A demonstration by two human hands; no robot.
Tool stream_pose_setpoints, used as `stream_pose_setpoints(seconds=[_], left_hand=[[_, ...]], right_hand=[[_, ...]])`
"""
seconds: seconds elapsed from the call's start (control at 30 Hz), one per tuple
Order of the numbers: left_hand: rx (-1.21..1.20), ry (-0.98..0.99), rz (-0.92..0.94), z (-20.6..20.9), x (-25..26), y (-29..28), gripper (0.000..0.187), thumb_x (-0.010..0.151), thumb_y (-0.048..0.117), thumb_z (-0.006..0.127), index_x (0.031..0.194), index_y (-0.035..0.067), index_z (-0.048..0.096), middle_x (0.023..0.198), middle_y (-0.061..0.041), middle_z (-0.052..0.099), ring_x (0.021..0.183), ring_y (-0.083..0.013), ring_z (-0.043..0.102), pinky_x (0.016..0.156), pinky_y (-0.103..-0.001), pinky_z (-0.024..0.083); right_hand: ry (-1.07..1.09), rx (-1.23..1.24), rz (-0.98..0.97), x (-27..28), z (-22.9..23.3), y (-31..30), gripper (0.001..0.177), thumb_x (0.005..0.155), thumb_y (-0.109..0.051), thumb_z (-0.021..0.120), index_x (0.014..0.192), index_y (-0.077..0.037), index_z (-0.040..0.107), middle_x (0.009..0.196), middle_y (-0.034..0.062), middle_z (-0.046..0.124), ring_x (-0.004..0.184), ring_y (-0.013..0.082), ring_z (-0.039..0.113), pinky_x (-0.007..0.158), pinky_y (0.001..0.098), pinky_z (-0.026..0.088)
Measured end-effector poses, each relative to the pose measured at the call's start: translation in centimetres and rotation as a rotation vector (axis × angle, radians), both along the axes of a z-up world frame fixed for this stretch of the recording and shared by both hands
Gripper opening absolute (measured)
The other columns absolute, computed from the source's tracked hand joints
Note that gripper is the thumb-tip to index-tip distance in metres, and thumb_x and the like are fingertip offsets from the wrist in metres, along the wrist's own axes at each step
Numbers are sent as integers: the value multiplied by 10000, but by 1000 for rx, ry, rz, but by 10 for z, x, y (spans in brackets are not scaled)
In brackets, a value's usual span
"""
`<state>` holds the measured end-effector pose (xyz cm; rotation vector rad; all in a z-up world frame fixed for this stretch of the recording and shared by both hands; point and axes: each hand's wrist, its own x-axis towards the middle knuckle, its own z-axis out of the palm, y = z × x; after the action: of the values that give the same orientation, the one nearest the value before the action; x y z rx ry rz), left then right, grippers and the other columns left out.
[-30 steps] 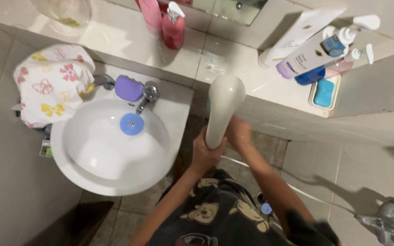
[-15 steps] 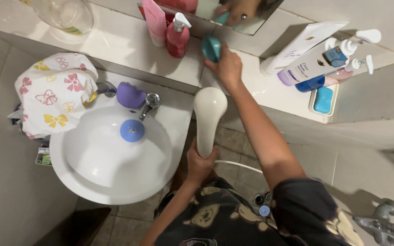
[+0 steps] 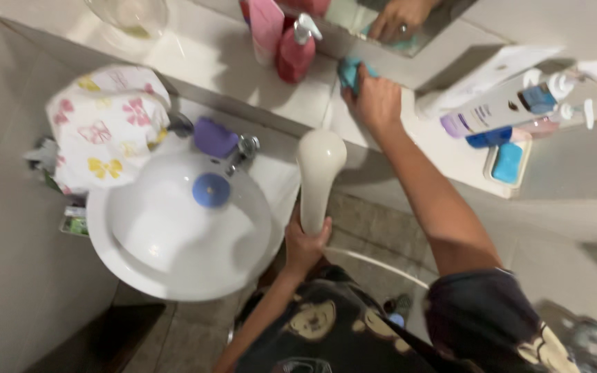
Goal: The person uses a brush and water to scrub the bathroom sink, faucet, and surrounding wall area, then rearranges various toiletries on the shelf.
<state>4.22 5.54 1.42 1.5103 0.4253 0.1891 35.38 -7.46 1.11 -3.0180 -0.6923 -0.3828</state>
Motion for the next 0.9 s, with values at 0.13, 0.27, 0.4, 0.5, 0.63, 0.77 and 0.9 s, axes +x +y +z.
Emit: stream_pose_setpoints(seconds=[0.13,0.27,0.4,0.5,0.63,0.77,0.9], left_hand=[[-2,-88,13,3,-9,0,454,829,145,774,1225,-26,632,983,-157,742,856,-249,722,787,-369,573],[-62,-21,33,5,-16,1,537,822,145,768,1305,-24,607,997,-149,751,876,-234,722,794,-362,571],[-22,-93,61,4,-22,-1,591,842,143,763,1370,-32,562,1065,-140,742,929,-226,722,827,-355,567],[-15,-5,41,4,-29,-4,560,828,161,774,1326,-21,593,990,-135,752,866,-225,730,795,-351,573],[12,14,10,2,-31,-6,406,836,160,783,1172,-30,658,934,-158,750,821,-250,723,771,-366,575],[19,33,-2,2,-35,-4,386,830,172,782,1141,-22,662,905,-156,752,802,-246,734,750,-364,573],[61,22,6,6,-40,-5,433,824,180,781,1181,-22,642,923,-153,745,822,-250,730,760,-363,569]], right_hand=[[-12,106,-32,-34,17,-59,615,945,-506,777,1332,-44,656,789,199,712,668,401,694,603,506,546],[33,98,-190,-55,25,-65,625,978,-493,769,1361,-14,648,768,214,709,688,417,691,617,503,538],[75,419,-151,-38,22,12,589,861,-533,834,1136,-27,714,780,198,724,731,394,713,676,489,547],[241,483,-84,-78,16,52,528,905,-539,813,1038,-37,711,782,206,706,747,418,691,698,504,531],[235,502,-211,-119,26,-10,572,853,-562,826,1029,-32,700,766,191,710,696,385,699,644,480,537],[198,513,-446,-132,39,-75,569,915,-573,807,1026,-26,700,808,184,717,708,346,710,676,461,544],[138,568,-344,-116,21,-22,624,856,-596,817,1076,-21,712,799,198,723,731,373,704,661,489,543]])
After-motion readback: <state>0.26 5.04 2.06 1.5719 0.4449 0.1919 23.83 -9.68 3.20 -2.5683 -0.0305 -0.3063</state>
